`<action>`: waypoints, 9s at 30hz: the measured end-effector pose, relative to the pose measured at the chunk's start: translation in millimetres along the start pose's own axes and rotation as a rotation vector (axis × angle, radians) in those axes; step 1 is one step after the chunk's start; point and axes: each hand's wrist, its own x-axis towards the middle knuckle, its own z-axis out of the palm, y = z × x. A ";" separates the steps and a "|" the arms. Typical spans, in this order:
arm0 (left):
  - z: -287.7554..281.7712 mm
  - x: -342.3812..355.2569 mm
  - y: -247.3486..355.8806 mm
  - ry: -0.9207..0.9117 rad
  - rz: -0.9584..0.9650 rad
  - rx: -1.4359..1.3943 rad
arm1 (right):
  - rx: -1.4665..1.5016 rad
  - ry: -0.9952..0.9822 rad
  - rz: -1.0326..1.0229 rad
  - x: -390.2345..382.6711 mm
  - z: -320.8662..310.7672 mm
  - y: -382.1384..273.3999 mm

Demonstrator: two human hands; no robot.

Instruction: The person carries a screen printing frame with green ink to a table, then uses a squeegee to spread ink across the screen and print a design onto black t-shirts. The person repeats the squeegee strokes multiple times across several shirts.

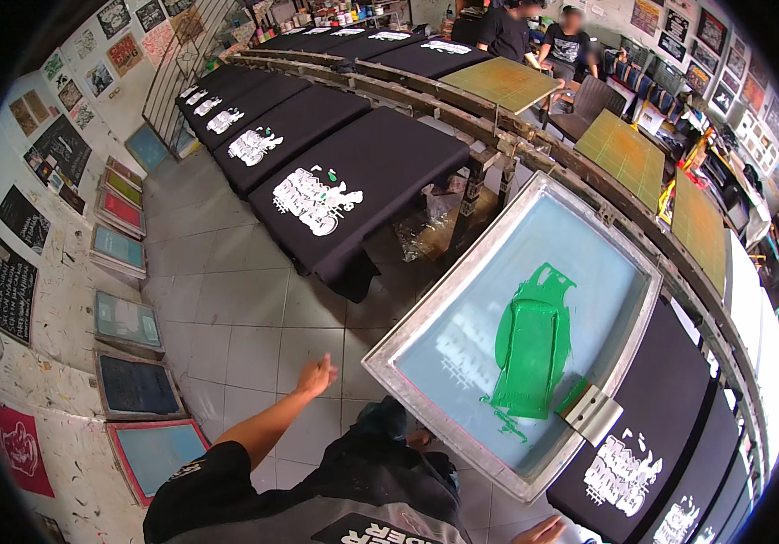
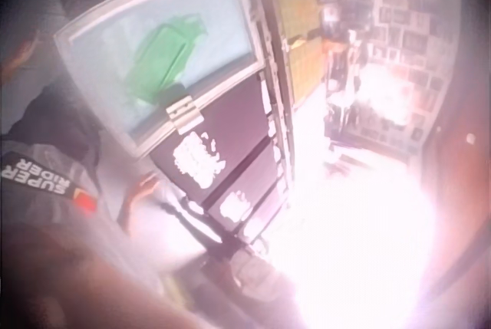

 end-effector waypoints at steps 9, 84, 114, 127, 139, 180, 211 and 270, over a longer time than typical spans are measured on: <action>22.5 -51.2 -207.4 -0.518 -0.101 0.452 | -0.475 -0.461 -0.213 -65.7 128.0 164.7; -458.5 209.5 -555.2 0.549 -0.824 -1.122 | -0.776 -1.405 -0.810 -581.5 1026.9 -713.1; -1085.8 532.1 -772.1 1.030 -0.966 -1.002 | -0.875 -1.335 -1.799 -1207.2 1490.0 -1143.3; -1566.8 652.2 -948.8 0.994 -0.848 -0.202 | -0.711 -1.580 -1.119 -1399.0 1653.6 -1162.1; -1912.1 813.0 -1064.9 0.872 -0.863 0.135 | -0.599 -1.729 -1.094 -1435.1 1644.8 -1235.5; -2012.0 1084.0 -1063.8 1.116 -0.257 -0.105 | -0.559 -1.037 -0.877 -1774.8 1590.5 -1282.8; -1685.3 939.7 -571.2 -0.972 1.827 0.467 | -0.205 -0.846 0.549 -1527.0 1248.0 -1036.4; -764.9 522.5 10.3 -0.987 0.763 -0.145 | 0.579 1.040 0.307 -907.2 640.3 -637.9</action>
